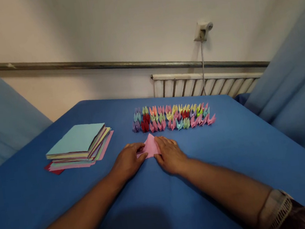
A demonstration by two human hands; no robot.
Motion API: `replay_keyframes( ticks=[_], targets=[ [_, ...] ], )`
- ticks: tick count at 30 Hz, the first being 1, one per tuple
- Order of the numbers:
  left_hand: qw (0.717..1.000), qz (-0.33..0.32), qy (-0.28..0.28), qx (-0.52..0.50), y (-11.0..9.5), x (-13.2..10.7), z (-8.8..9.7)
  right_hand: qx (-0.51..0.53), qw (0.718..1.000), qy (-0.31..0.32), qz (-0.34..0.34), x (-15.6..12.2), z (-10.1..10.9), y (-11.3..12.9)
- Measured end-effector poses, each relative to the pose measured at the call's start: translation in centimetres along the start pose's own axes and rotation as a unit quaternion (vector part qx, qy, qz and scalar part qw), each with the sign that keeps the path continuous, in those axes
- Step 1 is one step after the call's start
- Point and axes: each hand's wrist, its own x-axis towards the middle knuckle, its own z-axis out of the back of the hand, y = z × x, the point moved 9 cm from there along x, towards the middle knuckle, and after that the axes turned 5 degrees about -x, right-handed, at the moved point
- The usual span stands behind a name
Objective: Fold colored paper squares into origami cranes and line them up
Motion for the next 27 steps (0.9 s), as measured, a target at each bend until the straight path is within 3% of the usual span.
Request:
replay_keyframes(
  ticks=[4,8,13,16,19,21,24,27],
  targets=[
    [1.0,-0.011,0.002,0.028,-0.3,0.2,0.2,0.013,0.999,-0.014,0.026,0.0,0.0,0.3],
    [0.999,-0.014,-0.036,-0.017,-0.6,0.0,1.2,0.042,0.997,-0.053,0.048,-0.1,0.4,0.2],
    [0.975,0.044,-0.109,-0.187,0.5,-0.6,3.1,0.139,0.961,-0.237,0.031,-0.6,3.6,-1.6],
    [0.922,0.081,-0.128,-0.355,0.9,-1.0,3.1,0.279,0.914,-0.293,0.017,-0.7,4.4,-3.1],
    [0.847,0.113,-0.109,-0.508,0.4,-1.3,2.0,0.465,0.848,-0.253,0.011,0.1,3.3,-3.8],
    [0.821,0.125,-0.095,-0.548,0.0,-1.4,1.4,0.571,0.796,-0.2,0.012,0.7,2.1,-3.5],
    [0.827,0.133,-0.092,-0.538,0.0,-1.6,1.2,0.652,0.745,-0.141,-0.009,1.4,0.5,-3.2],
    [0.869,0.129,-0.088,-0.47,0.3,-1.5,1.6,0.662,0.74,-0.114,-0.044,1.7,-0.9,-3.6]
  ],
)
